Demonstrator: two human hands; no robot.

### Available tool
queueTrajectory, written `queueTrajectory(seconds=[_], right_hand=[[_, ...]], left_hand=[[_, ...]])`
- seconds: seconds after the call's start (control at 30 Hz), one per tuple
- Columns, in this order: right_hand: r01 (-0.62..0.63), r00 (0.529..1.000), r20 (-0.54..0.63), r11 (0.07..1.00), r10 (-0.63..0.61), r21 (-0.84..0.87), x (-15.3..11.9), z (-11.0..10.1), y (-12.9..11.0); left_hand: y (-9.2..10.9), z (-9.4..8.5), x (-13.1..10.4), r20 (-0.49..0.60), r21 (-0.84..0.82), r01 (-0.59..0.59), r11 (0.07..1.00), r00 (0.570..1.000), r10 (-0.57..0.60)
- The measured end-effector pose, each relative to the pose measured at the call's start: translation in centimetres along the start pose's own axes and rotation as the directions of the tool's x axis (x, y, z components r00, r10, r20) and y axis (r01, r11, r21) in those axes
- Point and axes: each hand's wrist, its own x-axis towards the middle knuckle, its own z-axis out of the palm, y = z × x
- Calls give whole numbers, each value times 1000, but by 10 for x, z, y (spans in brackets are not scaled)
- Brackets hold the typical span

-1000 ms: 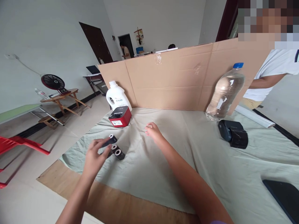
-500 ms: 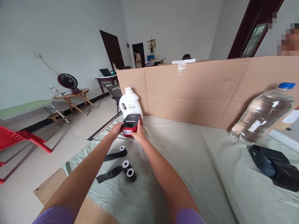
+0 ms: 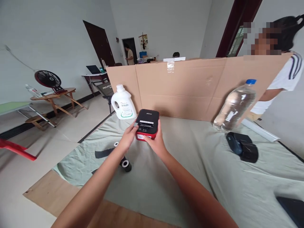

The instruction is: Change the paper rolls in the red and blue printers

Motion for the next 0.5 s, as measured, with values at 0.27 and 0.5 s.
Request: queueTrajectory(seconds=[0.27, 0.5], right_hand=[[-46, 990, -144, 934, -6, -354, -80, -108, -15], [-6, 987, -153, 931, -53, -364, -83, -108, 8]], left_hand=[[-41, 100, -105, 144, -277, -57, 959, 984, 100], [-50, 93, -106, 196, -294, -65, 954, 972, 126]])
